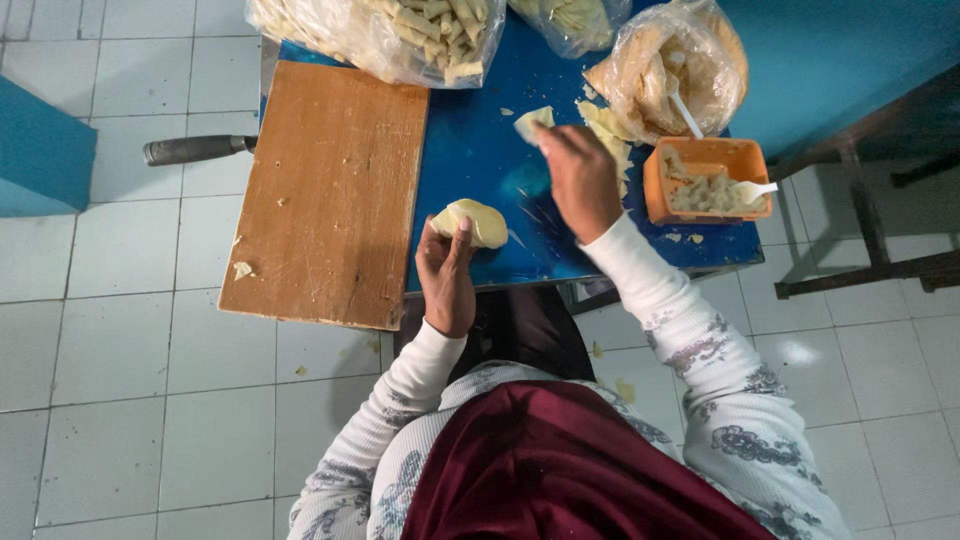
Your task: The person sits at a blue table and wraps food items by hand. They take thin translucent wrapper sheets, stack and align them, scoop filling from an orange container with a spoon, place the filling on the wrapper, and fold the wrapper over it, setting finished pieces aside while scraps accumulate on the table.
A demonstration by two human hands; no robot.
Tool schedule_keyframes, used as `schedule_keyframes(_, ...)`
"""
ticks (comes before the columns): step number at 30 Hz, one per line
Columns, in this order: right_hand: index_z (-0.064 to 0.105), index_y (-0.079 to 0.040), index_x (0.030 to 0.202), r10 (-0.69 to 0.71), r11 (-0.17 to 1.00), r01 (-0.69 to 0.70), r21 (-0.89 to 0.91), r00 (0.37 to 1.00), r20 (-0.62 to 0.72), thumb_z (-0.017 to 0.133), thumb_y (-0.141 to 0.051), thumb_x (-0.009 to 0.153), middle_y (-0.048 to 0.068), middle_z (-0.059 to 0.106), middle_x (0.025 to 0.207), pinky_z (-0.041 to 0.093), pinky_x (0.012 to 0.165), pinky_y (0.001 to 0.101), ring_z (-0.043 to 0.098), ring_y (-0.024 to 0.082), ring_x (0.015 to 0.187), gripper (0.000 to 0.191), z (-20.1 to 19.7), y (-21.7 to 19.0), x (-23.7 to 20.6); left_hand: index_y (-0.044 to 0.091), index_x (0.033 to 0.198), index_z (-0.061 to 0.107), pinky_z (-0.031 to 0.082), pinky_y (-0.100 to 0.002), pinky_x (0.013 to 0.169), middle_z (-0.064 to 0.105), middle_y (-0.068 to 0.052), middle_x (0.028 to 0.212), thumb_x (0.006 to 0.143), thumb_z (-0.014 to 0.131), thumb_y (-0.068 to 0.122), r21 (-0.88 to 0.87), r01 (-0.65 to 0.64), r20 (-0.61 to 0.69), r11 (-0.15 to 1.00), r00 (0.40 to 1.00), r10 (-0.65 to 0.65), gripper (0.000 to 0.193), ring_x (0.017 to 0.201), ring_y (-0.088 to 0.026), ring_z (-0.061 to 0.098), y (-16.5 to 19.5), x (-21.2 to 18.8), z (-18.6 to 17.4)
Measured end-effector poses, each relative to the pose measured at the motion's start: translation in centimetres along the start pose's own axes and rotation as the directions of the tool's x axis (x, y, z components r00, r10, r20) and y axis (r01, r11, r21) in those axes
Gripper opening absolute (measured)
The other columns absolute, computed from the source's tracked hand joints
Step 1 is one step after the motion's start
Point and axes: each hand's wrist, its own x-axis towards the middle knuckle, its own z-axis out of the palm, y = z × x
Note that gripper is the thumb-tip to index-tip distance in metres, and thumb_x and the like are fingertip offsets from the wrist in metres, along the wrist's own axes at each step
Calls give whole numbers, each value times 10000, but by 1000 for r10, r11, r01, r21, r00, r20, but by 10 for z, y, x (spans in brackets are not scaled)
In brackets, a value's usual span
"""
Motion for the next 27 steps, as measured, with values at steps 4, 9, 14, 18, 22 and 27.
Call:
schedule_keyframes(4, 553, 7, 1418, -206, 945, 241, -222, 964, 169, 602, 25, 943, 147, 695, 1032, 574, 824, 378, 664, 303, 938, 478, 19, -24, -16, 41, 1102, 589, 516, -268, 874, 665, -39, 1066, 1050, 659, 192, 21, -18, 3, 1000, 1000, 18, 175, 971, -98, 623, 5, -1, 0)
schedule_keyframes(9, 544, -56, 1481, -140, 987, 148, -58, 981, 131, 615, 42, 937, 134, 709, 1030, 574, 789, 380, 683, 300, 918, 558, 16, -23, -16, 46, 1097, 596, 487, -248, 866, 657, -22, 1050, 1044, 654, 185, 68, -29, -14, 997, 999, 30, 160, 960, -78, 598, 7, -3, -1)
schedule_keyframes(14, 647, -65, 1288, 118, 920, -188, 344, 970, 214, 726, -83, 970, 93, 739, 981, 573, 741, 334, 740, 220, 856, 328, -2, -19, 6, 55, 1059, 571, 487, -251, 855, 645, -18, 1015, 1050, 675, 166, 75, -31, -5, 997, 1000, 31, 152, 937, -75, 592, 3, -1, -1)
schedule_keyframes(18, 718, -50, 1155, 101, 800, -222, 557, 966, 240, 705, -85, 1038, 77, 725, 1055, 571, 810, 281, 718, 153, 909, 122, -35, -28, 8, 55, 1050, 575, 502, -252, 860, 658, -19, 994, 1035, 681, 162, 129, -28, 14, 991, 1000, 26, 151, 924, -71, 608, 1, 4, 2)
schedule_keyframes(22, 689, -21, 1097, 58, 736, -240, 633, 954, 295, 785, -144, 921, 56, 683, 998, 519, 730, 257, 653, 130, 854, 235, -38, -62, -14, 56, 1059, 582, 496, -247, 874, 671, -7, 1033, 1036, 687, 147, 29, -9, 57, 1000, 998, 7, 140, 962, -67, 612, -3, 8, 9)
schedule_keyframes(27, 671, -35, 1064, 273, 342, -584, 736, 811, 517, 705, -160, 1023, -24, 680, 988, 500, 788, 217, 600, 38, 870, 136, -24, -57, -29, 43, 1107, 620, 474, -239, 845, 667, 0, 1046, 1053, 691, 129, 39, -3, 83, 999, 997, 0, 124, 949, -63, 589, -3, 6, 8)
